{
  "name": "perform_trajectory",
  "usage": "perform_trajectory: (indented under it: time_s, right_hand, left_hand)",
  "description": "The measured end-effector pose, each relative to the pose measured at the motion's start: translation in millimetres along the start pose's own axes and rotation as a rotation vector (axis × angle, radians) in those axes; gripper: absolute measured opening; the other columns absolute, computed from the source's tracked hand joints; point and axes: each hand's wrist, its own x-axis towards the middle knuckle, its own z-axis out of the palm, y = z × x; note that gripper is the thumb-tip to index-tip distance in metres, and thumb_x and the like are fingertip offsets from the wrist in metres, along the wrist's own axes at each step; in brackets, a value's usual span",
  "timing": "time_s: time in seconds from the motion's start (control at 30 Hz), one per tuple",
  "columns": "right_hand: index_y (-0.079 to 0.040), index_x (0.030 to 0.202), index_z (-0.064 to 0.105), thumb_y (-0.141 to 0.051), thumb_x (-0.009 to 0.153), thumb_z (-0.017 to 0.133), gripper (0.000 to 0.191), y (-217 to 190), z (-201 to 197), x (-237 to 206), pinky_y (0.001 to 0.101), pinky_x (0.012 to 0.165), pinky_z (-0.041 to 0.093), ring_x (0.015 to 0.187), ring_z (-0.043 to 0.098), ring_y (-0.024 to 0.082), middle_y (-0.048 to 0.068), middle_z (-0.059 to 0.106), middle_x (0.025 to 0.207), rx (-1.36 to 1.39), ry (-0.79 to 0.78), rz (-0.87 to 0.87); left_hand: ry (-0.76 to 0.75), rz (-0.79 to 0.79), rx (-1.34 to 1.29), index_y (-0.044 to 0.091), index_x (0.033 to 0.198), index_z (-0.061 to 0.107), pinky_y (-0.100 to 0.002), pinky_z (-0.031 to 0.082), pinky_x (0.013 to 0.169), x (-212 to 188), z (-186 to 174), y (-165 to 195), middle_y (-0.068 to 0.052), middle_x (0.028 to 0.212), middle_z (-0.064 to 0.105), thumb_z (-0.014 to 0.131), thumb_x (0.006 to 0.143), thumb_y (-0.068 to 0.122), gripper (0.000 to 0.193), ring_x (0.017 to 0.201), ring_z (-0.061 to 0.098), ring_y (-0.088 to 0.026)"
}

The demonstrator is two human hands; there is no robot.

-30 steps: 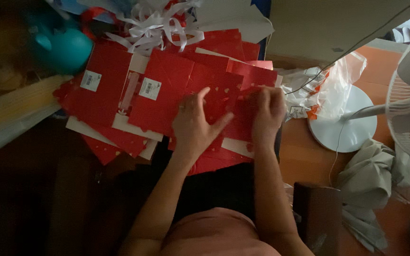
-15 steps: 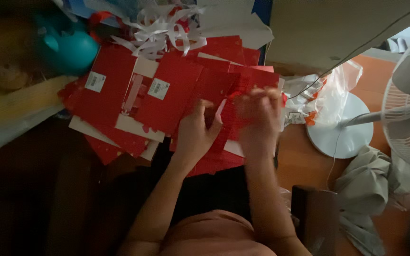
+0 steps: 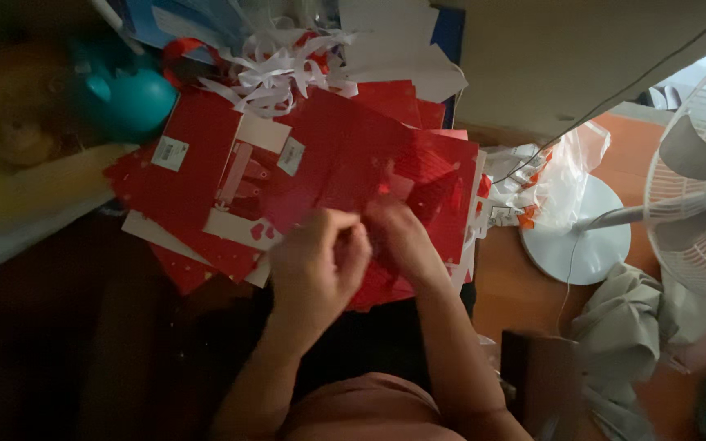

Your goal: The person assembles red gift bags by threading white ribbons through the bag handles and tying them. They handle multiple bags one at a time, folding the bag flaps and securing the ribbons to form handles.

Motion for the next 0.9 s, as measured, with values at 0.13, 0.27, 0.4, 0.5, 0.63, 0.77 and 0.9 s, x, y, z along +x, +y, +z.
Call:
perform_trajectory:
  time_s: [0.13,0.27,0.4,0.5,0.63,0.77,0.9]
  right_hand:
    - [-0.001,0.111,0.07,-0.006,0.093,0.069,0.019,-65,20,-44,0.0345,0.088,0.056,0.101,0.072,0.025,0.012,0.074,0.108,-0.765,0.039,-0.438]
    - [-0.006,0.105,0.074,0.003,0.09,0.073,0.017,-113,37,-65,0.0303,0.085,0.062,0.101,0.077,0.021,0.01,0.077,0.109,-0.842,0.195,-0.541]
    - [-0.007,0.118,0.073,0.012,0.089,0.064,0.036,-118,37,-64,0.0415,0.112,0.055,0.133,0.065,0.032,0.018,0.065,0.136,-0.984,0.271,-0.759]
    - [0.006,0.123,0.066,0.011,0.071,0.064,0.052,-105,29,-61,0.0568,0.115,0.039,0.138,0.044,0.048,0.033,0.049,0.14,-1.188,0.369,-0.797]
    - [-0.004,0.125,0.061,-0.002,0.08,0.076,0.047,-79,17,-55,0.059,0.121,0.032,0.142,0.037,0.046,0.028,0.045,0.141,-1.156,0.403,-0.91]
    - [-0.016,0.113,0.065,0.0,0.085,0.081,0.036,-67,-5,-55,0.0518,0.124,0.043,0.138,0.057,0.027,0.007,0.067,0.129,-1.183,0.459,-0.947]
    - [-0.014,0.129,0.061,-0.005,0.099,0.075,0.034,-65,-18,-40,0.0453,0.124,0.049,0.148,0.058,0.025,0.007,0.063,0.146,-1.006,0.29,-0.898]
  left_hand:
    - [0.032,0.0,0.04,0.004,0.103,0.065,-0.032,0.054,0.063,11,-16,-10,-0.008,0.087,0.071,0.072,0.099,0.01,0.01,0.073,0.07,-0.019]
    - [0.045,0.013,0.031,0.003,0.103,0.065,-0.032,0.055,0.065,12,-18,-12,-0.008,0.089,0.071,0.073,0.098,0.009,0.011,0.076,0.071,-0.019]
    - [0.015,0.014,-0.093,0.005,0.104,0.066,-0.033,0.058,0.072,11,-18,-6,-0.007,0.093,0.072,0.072,0.098,0.012,0.011,0.082,0.073,-0.019]
    - [-0.107,0.033,-0.082,0.007,0.099,0.069,-0.032,0.056,0.065,15,-20,-4,-0.006,0.09,0.074,0.074,0.096,0.016,0.01,0.076,0.072,-0.017]
    - [-0.336,0.0,-0.155,0.008,0.099,0.071,-0.032,0.056,0.064,10,-25,11,-0.004,0.084,0.069,0.073,0.094,0.015,0.009,0.073,0.068,-0.017]
    - [-0.219,0.113,-0.301,0.009,0.106,0.071,-0.032,0.056,0.072,2,-41,26,-0.002,0.089,0.069,0.071,0.1,0.015,0.008,0.079,0.068,-0.016]
    - [-0.02,0.128,-0.381,0.012,0.108,0.072,-0.027,0.061,0.076,-13,-59,27,0.003,0.085,0.065,0.069,0.102,0.018,0.008,0.076,0.065,-0.01]
